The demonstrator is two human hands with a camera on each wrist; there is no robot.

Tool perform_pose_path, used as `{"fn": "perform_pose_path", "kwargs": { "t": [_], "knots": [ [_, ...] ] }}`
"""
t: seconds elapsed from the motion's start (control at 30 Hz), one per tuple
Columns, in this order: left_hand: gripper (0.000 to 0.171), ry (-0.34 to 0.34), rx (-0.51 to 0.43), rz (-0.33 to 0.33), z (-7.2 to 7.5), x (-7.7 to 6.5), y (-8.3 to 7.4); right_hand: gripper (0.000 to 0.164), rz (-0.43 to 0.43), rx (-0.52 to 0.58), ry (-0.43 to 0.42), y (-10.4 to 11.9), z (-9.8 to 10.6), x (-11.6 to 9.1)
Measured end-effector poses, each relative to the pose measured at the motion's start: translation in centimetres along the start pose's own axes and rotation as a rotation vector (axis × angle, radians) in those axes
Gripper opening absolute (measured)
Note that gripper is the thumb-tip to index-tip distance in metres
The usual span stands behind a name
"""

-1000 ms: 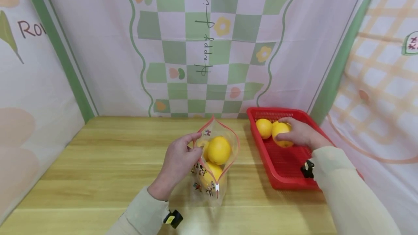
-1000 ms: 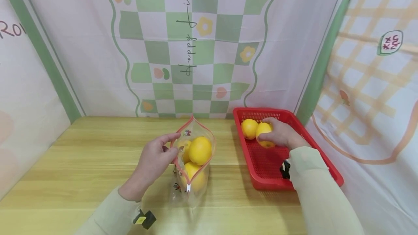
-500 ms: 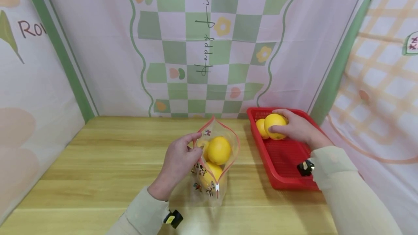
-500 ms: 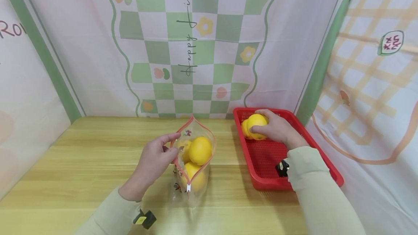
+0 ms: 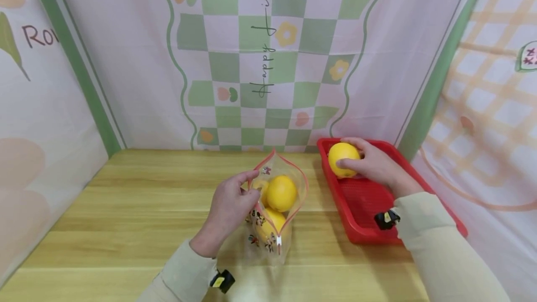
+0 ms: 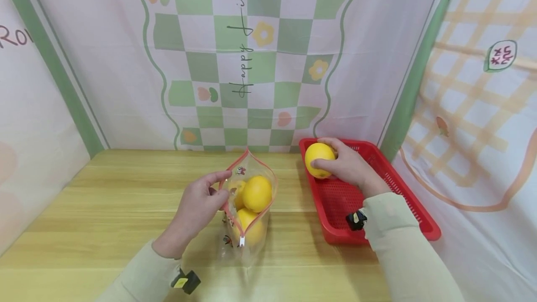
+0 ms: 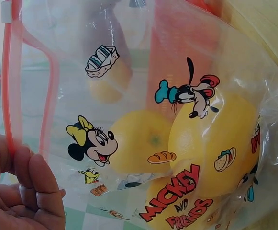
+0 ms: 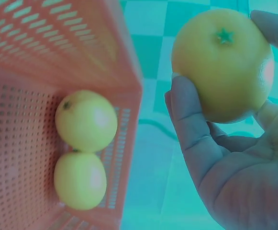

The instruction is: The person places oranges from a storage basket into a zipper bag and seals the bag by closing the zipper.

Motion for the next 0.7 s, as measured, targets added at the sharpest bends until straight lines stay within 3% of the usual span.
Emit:
{"fn": "perform_pose_path", "kwargs": {
  "t": [0.7],
  "knots": [
    [0.047,0.005,-0.016,0.006,0.0,0.0,0.0,0.070,0.112,0.168,0.017,4.6,-2.3,-2.2]
  ]
}}
Point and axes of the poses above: each hand's wrist, its own x-axis towards the middle knuckle, its own z-axis out of the back of the hand, y = z × x, the point moved 7 cm from there along x, towards the middle knuckle, and after that the axes turned 4 degrees about -z, right-handed, at the moved point
